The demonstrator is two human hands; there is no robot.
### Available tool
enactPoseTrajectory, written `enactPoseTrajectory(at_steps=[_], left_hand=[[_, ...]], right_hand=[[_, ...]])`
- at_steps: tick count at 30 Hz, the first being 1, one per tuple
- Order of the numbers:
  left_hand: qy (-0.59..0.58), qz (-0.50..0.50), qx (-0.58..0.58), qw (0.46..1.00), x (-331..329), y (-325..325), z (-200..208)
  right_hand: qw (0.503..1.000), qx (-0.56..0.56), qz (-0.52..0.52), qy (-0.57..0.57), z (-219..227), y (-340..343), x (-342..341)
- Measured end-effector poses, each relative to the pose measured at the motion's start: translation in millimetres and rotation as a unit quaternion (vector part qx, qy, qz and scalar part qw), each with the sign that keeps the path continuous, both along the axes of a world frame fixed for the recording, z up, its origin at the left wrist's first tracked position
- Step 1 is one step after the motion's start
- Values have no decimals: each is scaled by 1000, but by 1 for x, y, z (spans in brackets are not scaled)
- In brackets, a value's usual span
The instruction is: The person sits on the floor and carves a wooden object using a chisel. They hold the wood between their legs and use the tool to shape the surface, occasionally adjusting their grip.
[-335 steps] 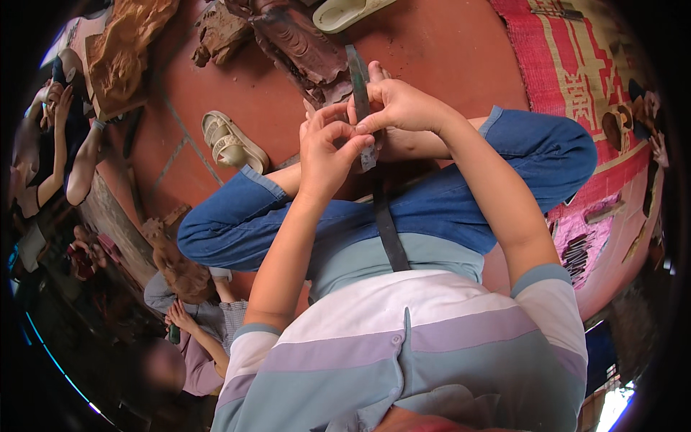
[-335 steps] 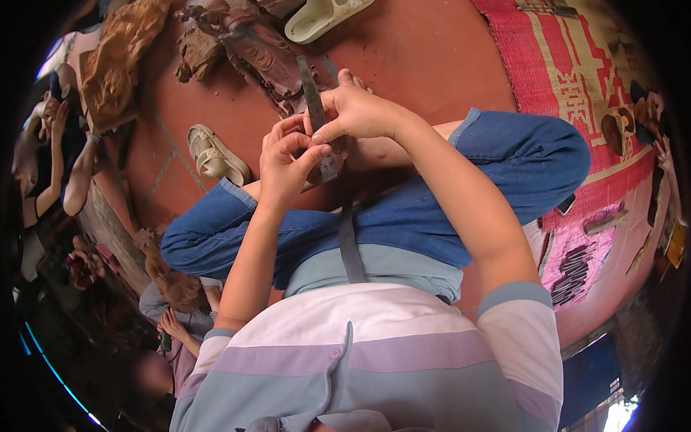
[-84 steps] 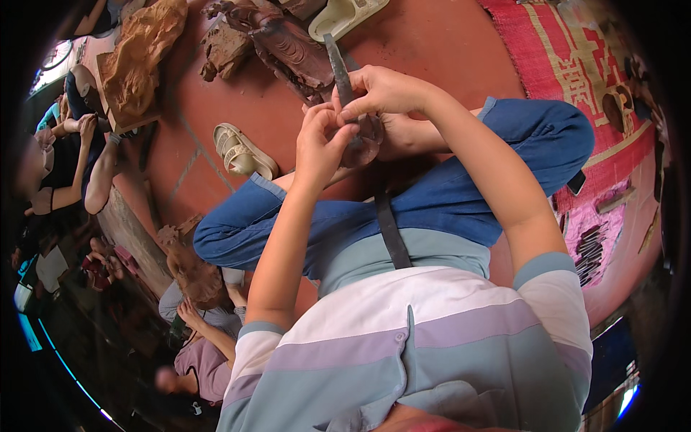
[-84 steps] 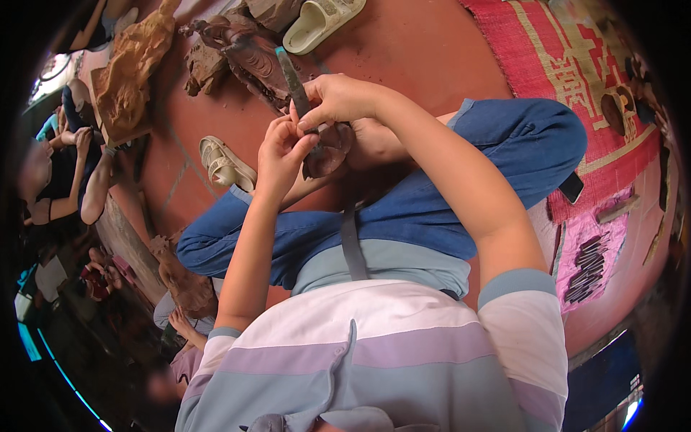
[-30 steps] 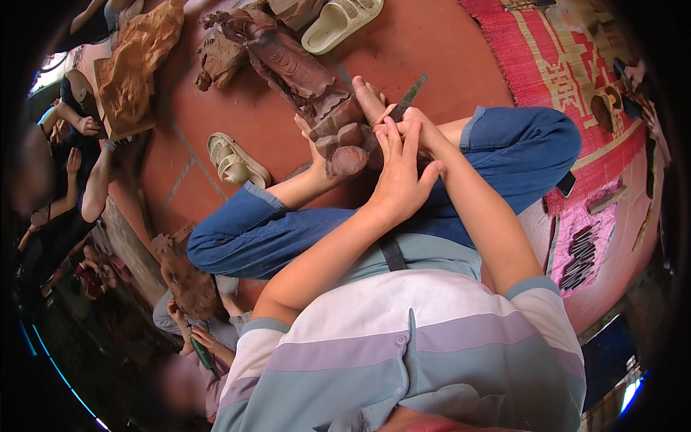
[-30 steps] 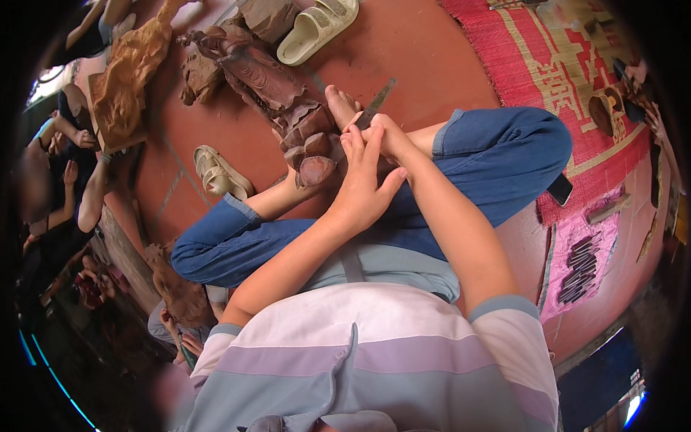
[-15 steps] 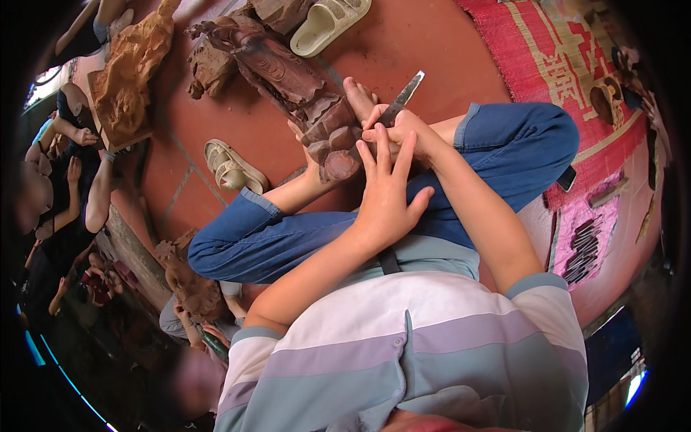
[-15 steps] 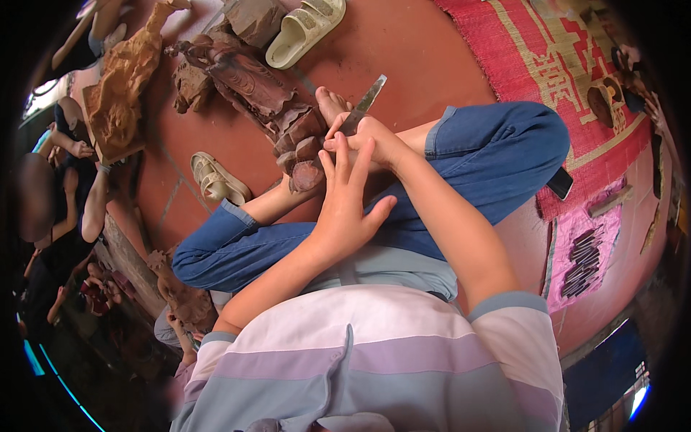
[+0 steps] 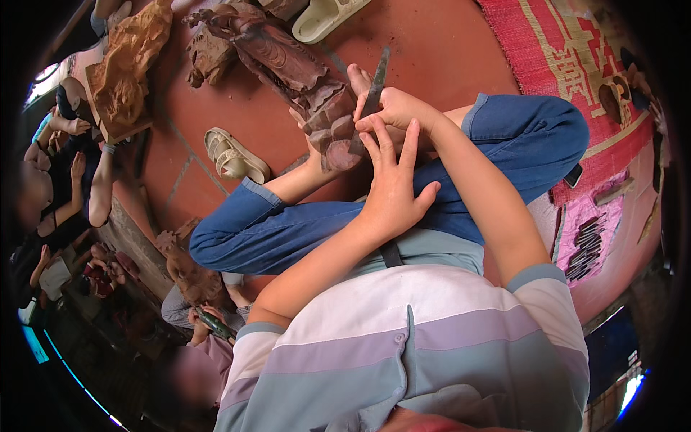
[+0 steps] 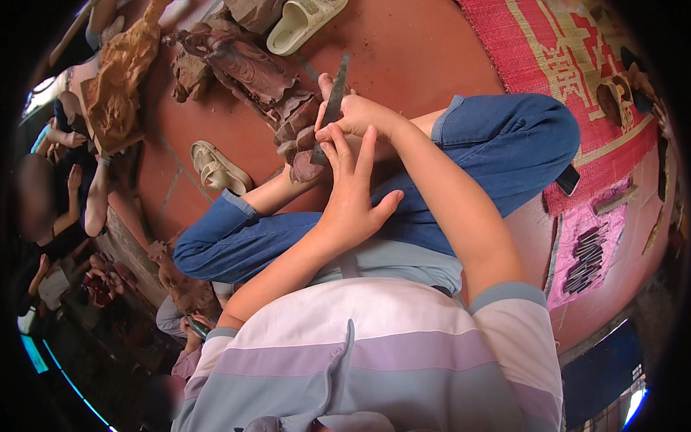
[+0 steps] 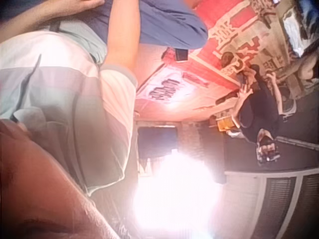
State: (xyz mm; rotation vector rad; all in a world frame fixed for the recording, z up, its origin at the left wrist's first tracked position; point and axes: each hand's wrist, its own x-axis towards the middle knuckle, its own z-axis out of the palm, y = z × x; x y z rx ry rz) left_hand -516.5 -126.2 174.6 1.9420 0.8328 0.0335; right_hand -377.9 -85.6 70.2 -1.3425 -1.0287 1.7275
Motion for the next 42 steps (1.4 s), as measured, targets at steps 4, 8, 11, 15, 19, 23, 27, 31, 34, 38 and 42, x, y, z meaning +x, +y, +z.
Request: enactPoseTrajectory(at_steps=[4,8,11,15,19,23,27,31,34,38,42], left_hand=[[-4,17,-15,1000,5,18,-19],[16,-25,42,999,-4,1,8],[5,-12,-18,1000,-3,15,-8],[6,-13,7,1000,-5,15,-10],[11,-24,23,999,-7,3,-3],[-2,12,-41,999,-3,17,-20],[13,-34,81,996,-10,0,11],[2,-17,-17,1000,-8,6,-9],[13,2,-71,997,-3,17,-21],[9,-51,73,996,-15,-3,5],[16,-63,5,998,-11,8,-13]], right_hand=[[999,-16,-6,35,1,11,4],[999,19,-16,-43,3,3,-4],[1000,-28,-1,12,-9,10,2],[999,-19,-10,48,6,11,7],[999,0,-29,27,4,-2,0],[999,-12,-43,-28,3,2,3],[996,48,-65,32,13,-13,-8],[977,-55,-116,170,-5,-25,-10],[976,-79,-117,165,-14,-21,-5],[964,-52,-190,178,4,-40,-25],[943,-121,-203,232,-11,-42,-17]])
